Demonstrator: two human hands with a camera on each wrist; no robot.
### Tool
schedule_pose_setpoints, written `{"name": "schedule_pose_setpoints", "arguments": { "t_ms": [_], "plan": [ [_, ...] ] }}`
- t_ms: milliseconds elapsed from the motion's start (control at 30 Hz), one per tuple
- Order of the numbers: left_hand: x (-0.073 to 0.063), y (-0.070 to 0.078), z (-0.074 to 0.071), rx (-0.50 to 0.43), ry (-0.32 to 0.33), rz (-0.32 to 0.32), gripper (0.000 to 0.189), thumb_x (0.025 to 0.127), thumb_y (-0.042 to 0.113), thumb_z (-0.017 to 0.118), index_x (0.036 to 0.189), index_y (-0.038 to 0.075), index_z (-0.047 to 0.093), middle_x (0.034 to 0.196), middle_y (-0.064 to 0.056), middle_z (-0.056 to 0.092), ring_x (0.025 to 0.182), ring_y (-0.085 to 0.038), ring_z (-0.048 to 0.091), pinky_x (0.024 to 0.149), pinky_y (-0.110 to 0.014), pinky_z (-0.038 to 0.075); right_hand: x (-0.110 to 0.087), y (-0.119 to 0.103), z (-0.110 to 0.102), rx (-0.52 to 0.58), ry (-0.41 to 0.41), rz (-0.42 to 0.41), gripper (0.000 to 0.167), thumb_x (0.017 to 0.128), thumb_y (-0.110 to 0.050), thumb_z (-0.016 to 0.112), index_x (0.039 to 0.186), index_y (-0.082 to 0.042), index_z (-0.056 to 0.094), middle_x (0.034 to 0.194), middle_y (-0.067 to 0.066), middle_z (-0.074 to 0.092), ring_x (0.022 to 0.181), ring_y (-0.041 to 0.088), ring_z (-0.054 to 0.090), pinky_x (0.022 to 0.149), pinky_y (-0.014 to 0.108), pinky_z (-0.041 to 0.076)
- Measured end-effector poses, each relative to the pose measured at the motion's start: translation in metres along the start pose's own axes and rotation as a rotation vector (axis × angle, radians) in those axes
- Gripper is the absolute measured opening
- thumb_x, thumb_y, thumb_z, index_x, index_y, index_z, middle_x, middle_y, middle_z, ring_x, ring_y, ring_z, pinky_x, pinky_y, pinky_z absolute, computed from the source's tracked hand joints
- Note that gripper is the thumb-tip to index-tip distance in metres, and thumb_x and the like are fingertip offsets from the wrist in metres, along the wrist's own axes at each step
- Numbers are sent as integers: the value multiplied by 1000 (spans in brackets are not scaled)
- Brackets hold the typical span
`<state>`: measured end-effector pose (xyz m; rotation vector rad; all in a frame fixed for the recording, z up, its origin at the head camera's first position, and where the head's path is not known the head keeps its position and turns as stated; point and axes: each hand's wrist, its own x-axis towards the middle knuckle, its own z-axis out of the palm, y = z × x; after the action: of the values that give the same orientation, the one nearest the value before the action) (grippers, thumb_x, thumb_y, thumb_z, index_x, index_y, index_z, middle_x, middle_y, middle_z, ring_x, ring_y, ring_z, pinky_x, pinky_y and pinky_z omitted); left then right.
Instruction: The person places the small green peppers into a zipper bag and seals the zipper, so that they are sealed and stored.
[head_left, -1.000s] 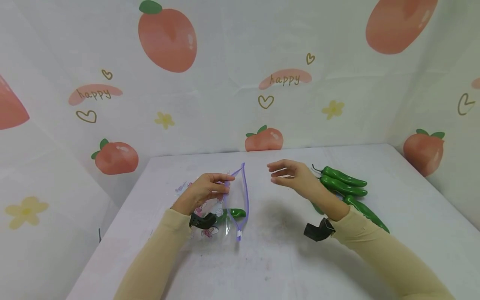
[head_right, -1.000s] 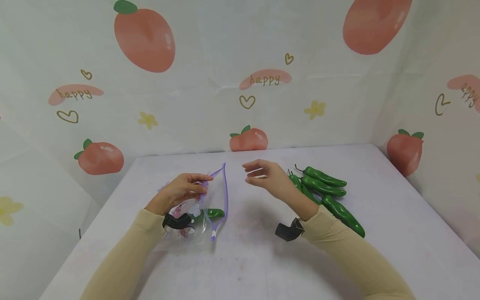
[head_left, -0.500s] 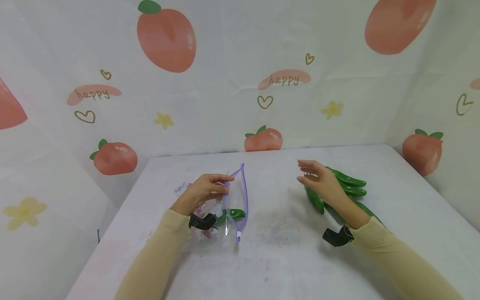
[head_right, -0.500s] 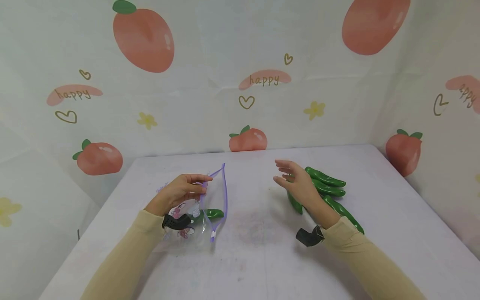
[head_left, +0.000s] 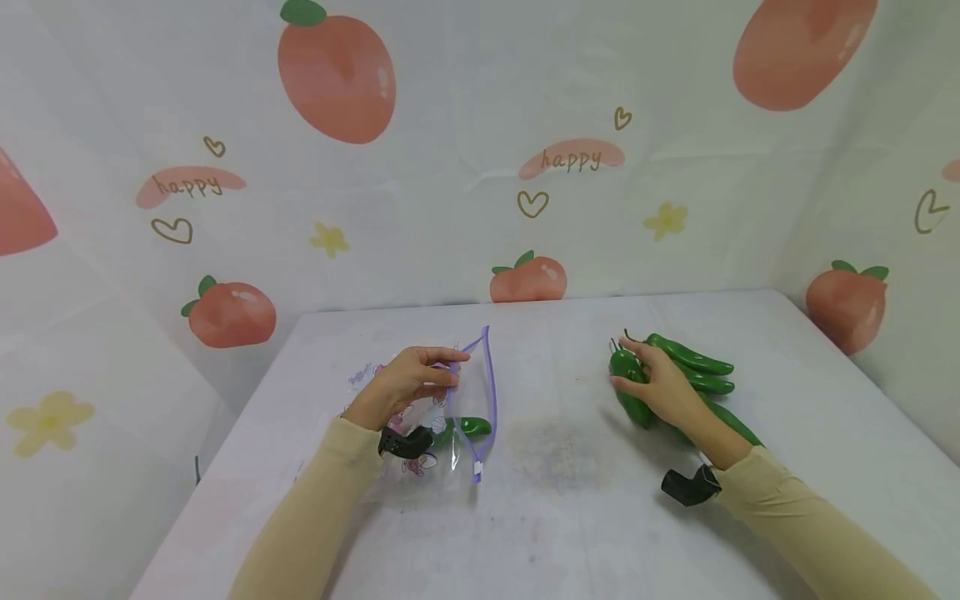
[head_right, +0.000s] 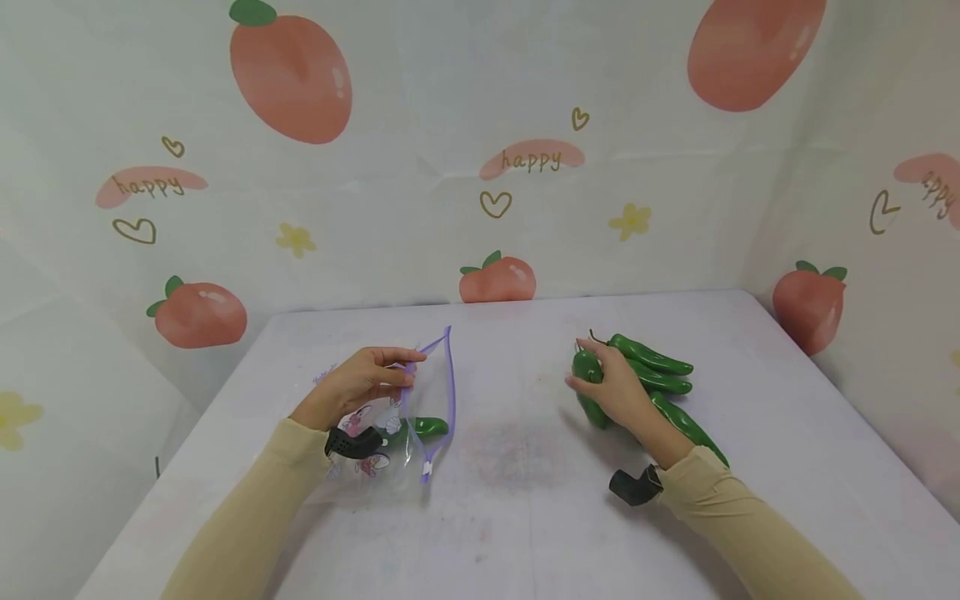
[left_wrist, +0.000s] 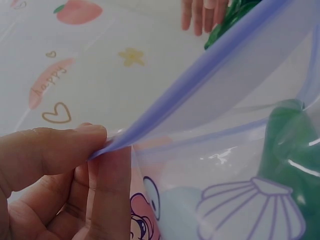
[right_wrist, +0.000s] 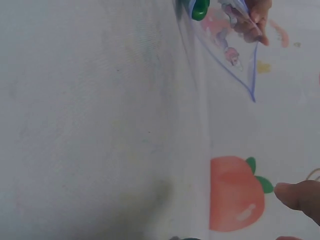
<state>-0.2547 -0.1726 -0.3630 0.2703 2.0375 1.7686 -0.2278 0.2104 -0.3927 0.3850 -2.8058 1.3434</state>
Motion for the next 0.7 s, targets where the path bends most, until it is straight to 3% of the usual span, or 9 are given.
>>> {"name": "schedule_pose_setpoints", "arguments": {
  "t_ms": [367,700],
  "plan": [
    [2,2,2,14,61,-31,41,89,-6,61,130,-6,56,100,-5,51,75,-11,57,68,-22,51,5,5,3,-18,-59,27,74,92,-20,67,147,11,27,151,32,26,137,50,27,108,59,30],
    [0,1,0,14,34,-18,38,89,-5,61,127,-4,59,96,-5,52,75,-12,57,68,-22,51,9,5,14,2,-66,-23,64,90,-14,68,141,9,38,144,32,37,132,49,37,106,57,35]
  ]
}}
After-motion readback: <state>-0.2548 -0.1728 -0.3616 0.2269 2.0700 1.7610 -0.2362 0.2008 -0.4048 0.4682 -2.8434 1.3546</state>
